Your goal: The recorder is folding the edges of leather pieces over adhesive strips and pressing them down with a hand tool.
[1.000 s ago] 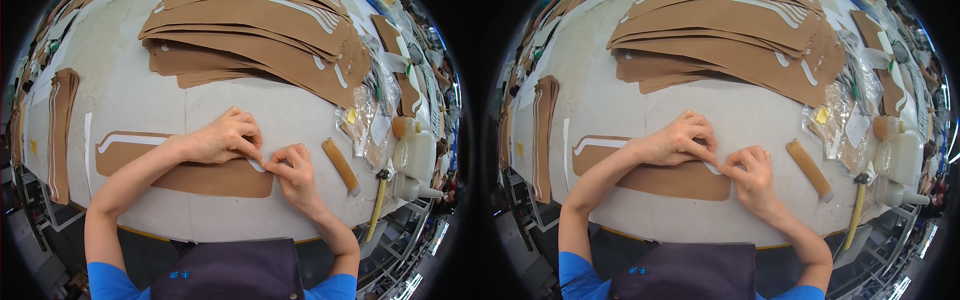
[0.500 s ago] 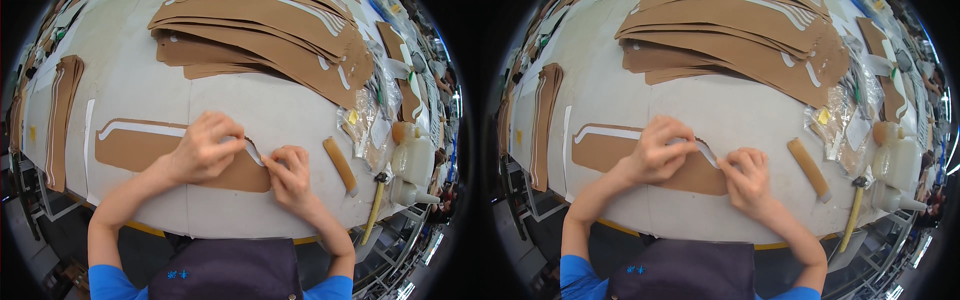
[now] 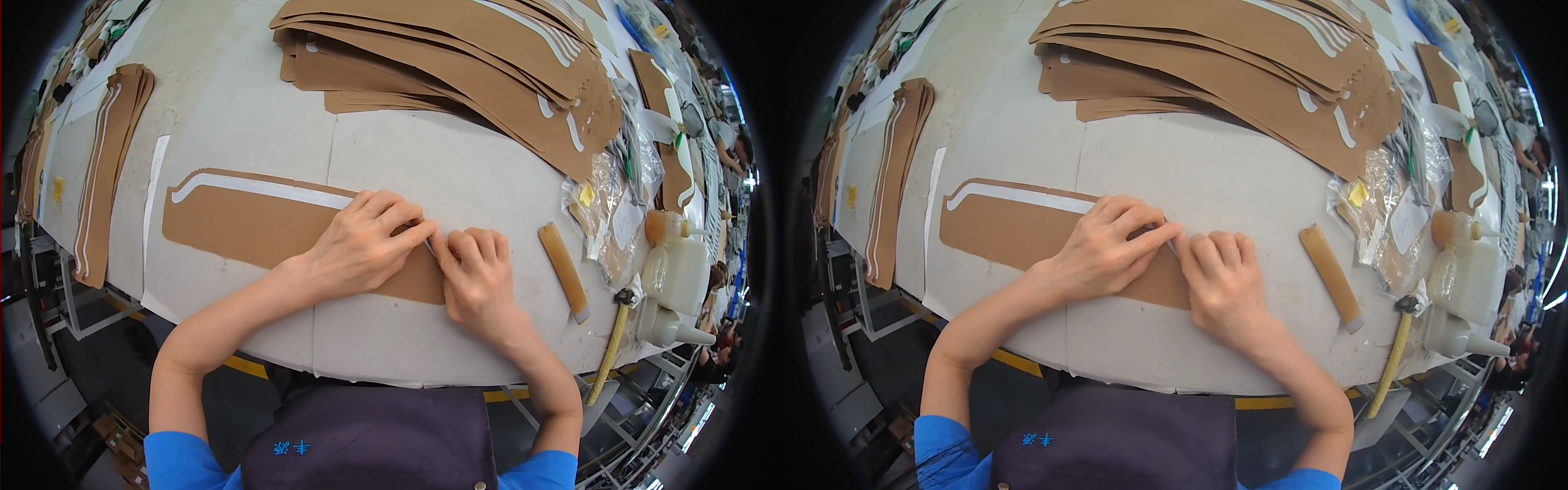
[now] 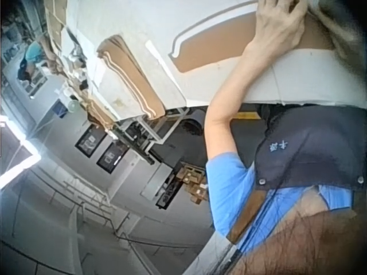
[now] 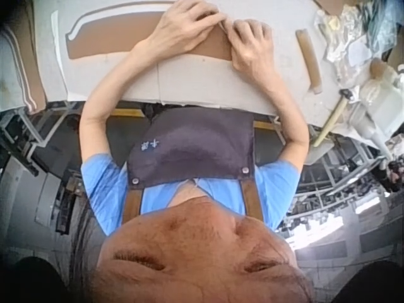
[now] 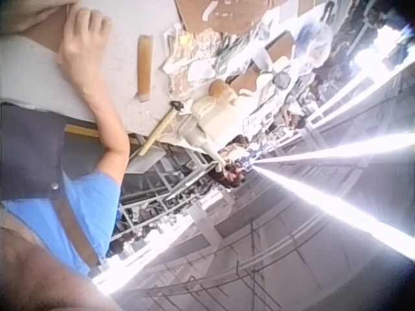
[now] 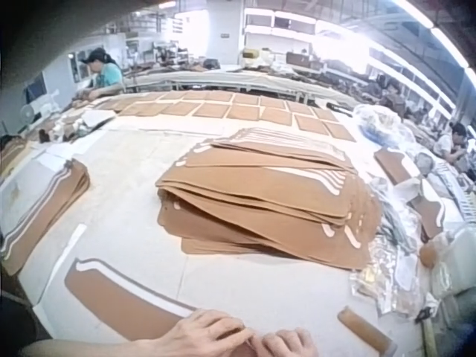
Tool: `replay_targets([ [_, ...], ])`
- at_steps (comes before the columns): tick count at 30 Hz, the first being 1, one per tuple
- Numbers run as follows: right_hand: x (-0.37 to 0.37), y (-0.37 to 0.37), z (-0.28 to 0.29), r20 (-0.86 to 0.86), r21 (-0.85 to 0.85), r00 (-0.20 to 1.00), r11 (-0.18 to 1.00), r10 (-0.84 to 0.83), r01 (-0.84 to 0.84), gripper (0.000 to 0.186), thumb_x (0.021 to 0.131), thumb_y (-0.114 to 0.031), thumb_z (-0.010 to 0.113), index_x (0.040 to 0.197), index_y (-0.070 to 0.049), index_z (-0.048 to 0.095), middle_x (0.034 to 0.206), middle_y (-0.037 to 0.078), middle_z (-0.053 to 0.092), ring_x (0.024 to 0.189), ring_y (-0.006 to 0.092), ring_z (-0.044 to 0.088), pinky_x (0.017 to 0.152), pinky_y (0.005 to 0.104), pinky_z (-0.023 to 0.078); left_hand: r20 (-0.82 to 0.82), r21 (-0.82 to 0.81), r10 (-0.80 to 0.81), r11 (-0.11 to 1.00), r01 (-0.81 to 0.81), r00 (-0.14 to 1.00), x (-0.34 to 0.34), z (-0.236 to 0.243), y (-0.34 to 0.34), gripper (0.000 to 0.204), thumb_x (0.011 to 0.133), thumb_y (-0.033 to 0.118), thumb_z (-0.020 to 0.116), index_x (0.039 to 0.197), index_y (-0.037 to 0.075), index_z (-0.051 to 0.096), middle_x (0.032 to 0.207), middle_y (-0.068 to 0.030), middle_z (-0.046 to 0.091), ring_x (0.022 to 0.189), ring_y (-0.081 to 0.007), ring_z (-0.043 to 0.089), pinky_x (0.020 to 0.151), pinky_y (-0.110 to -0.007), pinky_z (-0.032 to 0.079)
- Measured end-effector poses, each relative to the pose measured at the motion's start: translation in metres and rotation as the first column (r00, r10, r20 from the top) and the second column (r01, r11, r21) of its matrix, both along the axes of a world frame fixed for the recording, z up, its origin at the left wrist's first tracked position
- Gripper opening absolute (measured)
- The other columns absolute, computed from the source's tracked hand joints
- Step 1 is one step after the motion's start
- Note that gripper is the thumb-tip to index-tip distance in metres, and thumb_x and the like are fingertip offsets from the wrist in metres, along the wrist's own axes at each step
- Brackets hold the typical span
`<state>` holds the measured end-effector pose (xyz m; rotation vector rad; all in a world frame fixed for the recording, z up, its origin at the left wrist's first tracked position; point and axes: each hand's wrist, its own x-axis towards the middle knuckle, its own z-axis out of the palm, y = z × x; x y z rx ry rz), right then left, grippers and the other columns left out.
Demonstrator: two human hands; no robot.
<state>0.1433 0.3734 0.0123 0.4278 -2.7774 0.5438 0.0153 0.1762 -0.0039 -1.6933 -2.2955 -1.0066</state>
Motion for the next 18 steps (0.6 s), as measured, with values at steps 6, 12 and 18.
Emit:
replay_targets([
  [6,0.01,0.004,-0.002,-0.127,0.019,0.992,1.0,0.006,-0.003,0.047,0.07,0.004,0.066,0.117,0.008,0.07,0.105,0.014,0.062,0.095,0.0301,0.061,0.084,0.0426,0.046,-0.056,0.05,-0.028,0.998,0.031,0.998,0.003,-0.006,-0.009,0.039,0.076,0.003,0.076,0.114,0.01,0.076,0.117,-0.0058,0.068,0.109,-0.0268,0.065,0.087,-0.04,0.054],
  [12,0.012,0.019,0.003,-0.034,-0.116,0.998,0.992,-0.046,0.042,0.042,0.067,0.006,0.066,0.108,-0.001,0.072,0.101,0.01,0.064,0.092,0.0291,0.06,0.081,0.0422,0.044,0.103,0.099,0.057,0.993,-0.067,0.993,-0.002,0.009,-0.043,0.031,0.08,-0.005,0.07,0.109,0.006,0.078,0.117,-0.0079,0.071,0.112,-0.0285,0.067,0.092,-0.041,0.056],
  [18,0.093,0.062,0.08,0.13,0.141,0.937,0.942,-0.324,0.306,0.033,0.071,0.008,0.068,0.102,-0.002,0.072,0.098,0.012,0.061,0.095,0.0337,0.059,0.085,0.0462,0.043,0.365,-0.038,0.572,0.797,-0.602,0.734,-0.01,0.035,-0.13,0.029,0.09,-0.003,0.068,0.118,0.002,0.074,0.13,-0.0139,0.066,0.117,-0.0307,0.065,0.097,-0.038,0.053],
])
